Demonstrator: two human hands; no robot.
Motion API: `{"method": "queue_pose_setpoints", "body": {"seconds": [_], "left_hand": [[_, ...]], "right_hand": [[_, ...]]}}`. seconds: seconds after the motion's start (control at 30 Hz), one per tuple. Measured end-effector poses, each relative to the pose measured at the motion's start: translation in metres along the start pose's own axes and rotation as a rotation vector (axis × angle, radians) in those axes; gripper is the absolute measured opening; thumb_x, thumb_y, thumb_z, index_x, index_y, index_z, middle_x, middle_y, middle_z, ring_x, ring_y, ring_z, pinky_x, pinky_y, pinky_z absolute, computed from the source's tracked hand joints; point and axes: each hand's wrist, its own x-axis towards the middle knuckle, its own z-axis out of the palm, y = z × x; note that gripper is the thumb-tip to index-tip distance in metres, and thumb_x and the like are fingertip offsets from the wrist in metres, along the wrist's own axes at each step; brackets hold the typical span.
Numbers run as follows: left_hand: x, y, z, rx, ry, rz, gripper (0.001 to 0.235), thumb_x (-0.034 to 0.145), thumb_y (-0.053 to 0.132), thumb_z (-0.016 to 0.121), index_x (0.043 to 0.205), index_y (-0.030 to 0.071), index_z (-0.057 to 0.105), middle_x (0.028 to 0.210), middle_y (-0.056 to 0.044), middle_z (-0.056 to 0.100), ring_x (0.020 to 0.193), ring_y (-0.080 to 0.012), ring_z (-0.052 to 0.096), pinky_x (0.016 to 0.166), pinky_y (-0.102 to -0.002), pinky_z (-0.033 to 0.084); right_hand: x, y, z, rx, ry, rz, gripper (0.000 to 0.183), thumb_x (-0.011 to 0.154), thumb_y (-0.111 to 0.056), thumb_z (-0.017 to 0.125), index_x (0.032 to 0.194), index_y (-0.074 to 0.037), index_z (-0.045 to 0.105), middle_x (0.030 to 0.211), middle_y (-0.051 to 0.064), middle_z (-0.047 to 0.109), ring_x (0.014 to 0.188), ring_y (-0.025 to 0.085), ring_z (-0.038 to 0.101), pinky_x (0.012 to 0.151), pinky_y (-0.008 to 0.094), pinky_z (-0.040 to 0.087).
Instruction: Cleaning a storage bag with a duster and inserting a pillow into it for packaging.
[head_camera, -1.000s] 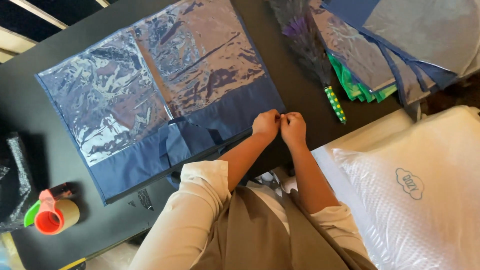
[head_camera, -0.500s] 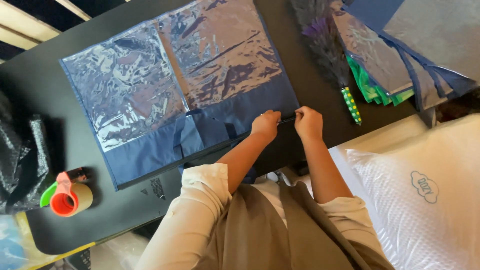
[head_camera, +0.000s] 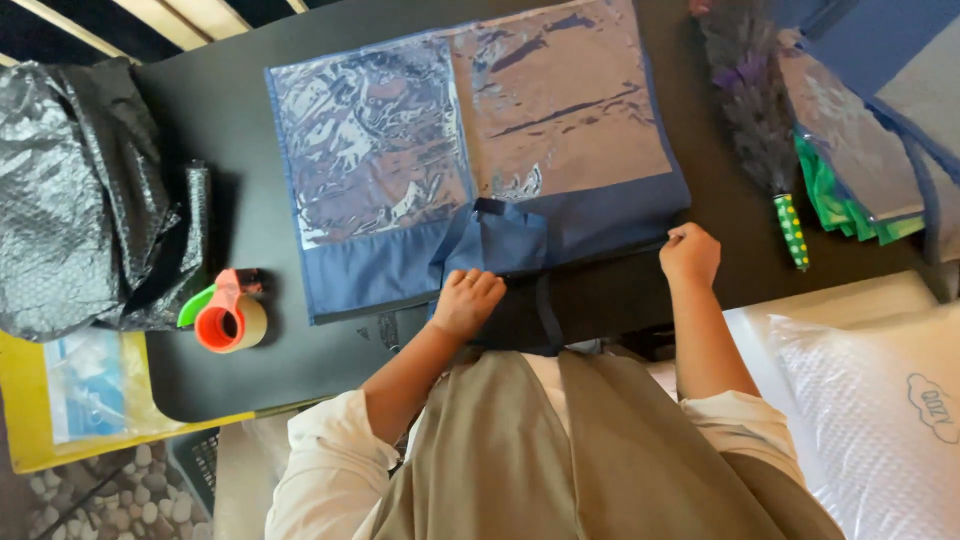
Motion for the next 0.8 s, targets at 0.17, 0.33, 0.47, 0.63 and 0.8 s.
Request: {"method": "queue_pose_setpoints", "body": {"seconds": [0.17,0.33,0.47,0.63,0.8], "left_hand": [[-0.097,-0.053,-0.058,0.109,-0.080,-0.224,0.007,0.092,0.018,0.062,0.093,0.022,0.068,0.081,-0.002,0.056,0.076,-0.0239,0.061,0.069,-0.037,0.043],[-0.207,-0.100,-0.099,0.308,-0.106,-0.621,0.018,0.094,0.020,0.070,0.080,0.021,0.059,0.077,-0.001,0.057,0.075,-0.0269,0.065,0.067,-0.037,0.048],[-0.251,-0.106,-0.143,0.183,-0.102,-0.774,0.013,0.091,0.007,0.070,0.083,0.012,0.061,0.073,-0.007,0.057,0.070,-0.0327,0.064,0.067,-0.040,0.052],[-0.281,-0.092,-0.150,0.173,-0.295,-1.030,0.018,0.092,0.010,0.069,0.095,0.018,0.053,0.083,-0.003,0.051,0.066,-0.0275,0.063,0.060,-0.039,0.055],[-0.304,-0.115,-0.146,0.197,-0.215,-1.159,0.018,0.099,0.013,0.069,0.099,0.021,0.053,0.087,0.003,0.052,0.068,-0.0223,0.064,0.061,-0.036,0.056]], "right_hand": [[-0.019,-0.018,-0.012,-0.062,0.026,0.008,0.013,0.095,-0.020,0.066,0.099,-0.022,0.078,0.093,0.006,0.077,0.094,0.034,0.074,0.086,0.044,0.059],[-0.025,-0.028,-0.007,-0.156,0.207,-0.050,0.012,0.093,-0.013,0.067,0.096,-0.020,0.077,0.088,0.006,0.075,0.088,0.032,0.075,0.084,0.042,0.060],[-0.042,-0.040,-0.008,-0.151,0.323,-0.086,0.013,0.091,-0.005,0.067,0.094,-0.014,0.077,0.083,0.010,0.073,0.084,0.035,0.074,0.082,0.042,0.059],[-0.065,-0.057,-0.007,-0.224,0.206,-0.023,0.025,0.098,-0.012,0.064,0.119,-0.015,0.077,0.112,0.009,0.070,0.101,0.033,0.069,0.083,0.046,0.060],[-0.093,-0.086,-0.040,-0.299,-0.075,0.096,0.050,0.103,-0.026,0.058,0.151,-0.016,0.059,0.143,0.008,0.055,0.118,0.035,0.062,0.089,0.056,0.058]]}}
